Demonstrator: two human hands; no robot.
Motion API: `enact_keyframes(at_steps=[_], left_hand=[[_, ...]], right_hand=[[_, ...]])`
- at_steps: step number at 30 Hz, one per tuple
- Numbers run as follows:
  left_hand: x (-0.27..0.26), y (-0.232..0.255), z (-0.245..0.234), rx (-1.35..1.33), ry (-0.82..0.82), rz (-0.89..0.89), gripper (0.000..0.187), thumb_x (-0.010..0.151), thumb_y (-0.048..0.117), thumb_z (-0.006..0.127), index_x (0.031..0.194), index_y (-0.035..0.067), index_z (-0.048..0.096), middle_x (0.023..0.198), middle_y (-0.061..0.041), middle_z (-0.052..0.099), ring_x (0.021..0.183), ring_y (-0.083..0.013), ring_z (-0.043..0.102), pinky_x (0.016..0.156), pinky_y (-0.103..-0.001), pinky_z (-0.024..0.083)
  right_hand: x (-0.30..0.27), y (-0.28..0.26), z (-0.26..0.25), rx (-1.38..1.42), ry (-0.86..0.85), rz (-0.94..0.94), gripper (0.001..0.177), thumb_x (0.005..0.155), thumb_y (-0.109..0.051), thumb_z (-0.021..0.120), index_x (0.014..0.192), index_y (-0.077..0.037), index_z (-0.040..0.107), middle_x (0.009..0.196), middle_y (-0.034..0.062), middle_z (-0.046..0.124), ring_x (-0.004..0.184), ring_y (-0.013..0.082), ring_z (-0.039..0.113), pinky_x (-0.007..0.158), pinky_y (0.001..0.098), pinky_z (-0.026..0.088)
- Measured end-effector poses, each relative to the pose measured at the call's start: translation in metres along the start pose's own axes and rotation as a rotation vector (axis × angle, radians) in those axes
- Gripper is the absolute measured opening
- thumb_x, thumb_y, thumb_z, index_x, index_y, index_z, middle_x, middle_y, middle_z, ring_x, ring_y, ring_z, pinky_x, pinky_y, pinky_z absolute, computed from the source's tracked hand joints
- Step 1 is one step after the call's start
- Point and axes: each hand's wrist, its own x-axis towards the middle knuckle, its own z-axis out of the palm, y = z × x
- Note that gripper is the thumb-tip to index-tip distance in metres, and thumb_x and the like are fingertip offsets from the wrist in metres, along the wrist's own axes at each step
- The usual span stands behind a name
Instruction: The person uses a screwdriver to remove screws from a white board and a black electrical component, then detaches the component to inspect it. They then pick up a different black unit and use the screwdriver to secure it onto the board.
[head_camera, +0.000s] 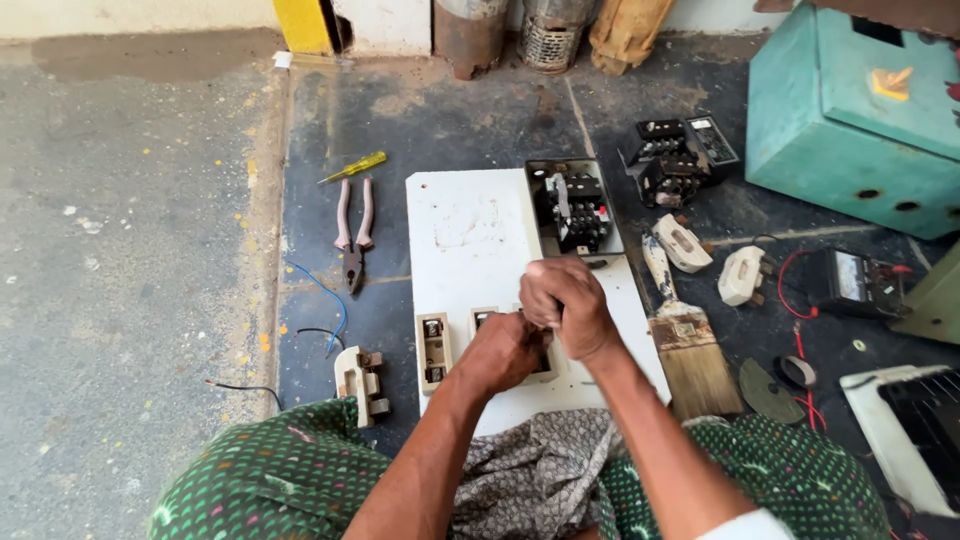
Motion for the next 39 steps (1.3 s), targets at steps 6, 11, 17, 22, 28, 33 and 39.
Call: enact_keyframes(at_steps=[6,11,17,22,28,33,39], left_hand=[[-0.002,-0.007,0.005,-0.055,0.03,0.034,0.022,0.09,0.01,0.062,0.068,0.009,0.064,0.057,-0.003,0.062,0.047,-0.0144,0.059,0.048,-0.034,0.053],[-0.003,0.006,-0.004,-0.035,-0.039,-0.114,0.028,0.097,0.01,0.055,0.07,0.006,0.062,0.058,-0.007,0.061,0.047,-0.0211,0.059,0.05,-0.04,0.057],[-0.003,0.011,-0.004,0.027,0.007,-0.018,0.023,0.097,0.01,0.054,0.075,0.007,0.06,0.058,-0.011,0.06,0.055,-0.0275,0.06,0.086,-0.049,0.055],[-0.002,0.016,-0.008,0.063,0.044,0.091,0.022,0.091,0.004,0.047,0.074,0.007,0.06,0.052,-0.013,0.06,0.055,-0.0276,0.064,0.12,-0.061,0.028],[-0.004,0.018,-0.008,0.126,-0.036,0.009,0.028,0.094,0.007,0.048,0.069,0.005,0.059,0.051,-0.014,0.057,0.055,-0.0294,0.062,0.124,-0.058,0.025],[-0.005,0.017,-0.007,-0.05,-0.048,-0.15,0.029,0.105,0.018,0.047,0.077,0.012,0.052,0.055,-0.008,0.055,0.054,-0.0279,0.056,0.093,-0.058,0.053],[0.002,0.018,-0.009,0.18,-0.095,-0.062,0.031,0.094,0.0,0.04,0.071,0.008,0.059,0.051,-0.012,0.058,0.058,-0.0268,0.067,0.125,-0.061,0.018]], right_hand=[[-0.006,0.021,0.038,-0.066,0.605,-0.137,0.056,0.108,-0.041,0.045,0.058,-0.019,0.033,0.05,-0.0058,0.029,0.043,0.0086,0.026,0.041,0.0271,0.025],[0.0,0.006,0.027,-0.136,0.327,-0.104,0.043,0.101,-0.034,0.045,0.061,-0.018,0.042,0.057,-0.0042,0.043,0.048,0.0086,0.037,0.043,0.0254,0.033],[0.005,-0.012,-0.006,0.102,-0.19,0.183,0.042,0.096,-0.034,0.054,0.06,-0.013,0.05,0.054,0.0,0.046,0.047,0.0116,0.042,0.045,0.0277,0.039],[0.006,0.019,0.029,-0.053,0.49,-0.034,0.052,0.102,-0.033,0.048,0.054,-0.019,0.034,0.046,-0.0046,0.032,0.039,0.009,0.029,0.037,0.0266,0.027],[-0.003,0.008,0.047,-0.111,0.614,-0.061,0.046,0.103,-0.029,0.046,0.058,-0.019,0.039,0.051,-0.0052,0.036,0.045,0.0082,0.033,0.043,0.0257,0.03],[0.001,-0.028,0.012,-0.117,-0.043,0.013,0.037,0.096,-0.032,0.058,0.064,-0.015,0.054,0.057,-0.0012,0.054,0.052,0.0117,0.05,0.056,0.0267,0.048],[0.0,0.003,0.018,-0.056,0.279,0.016,0.05,0.1,-0.039,0.055,0.057,-0.019,0.038,0.048,-0.0057,0.033,0.04,0.0091,0.031,0.039,0.0261,0.029]])
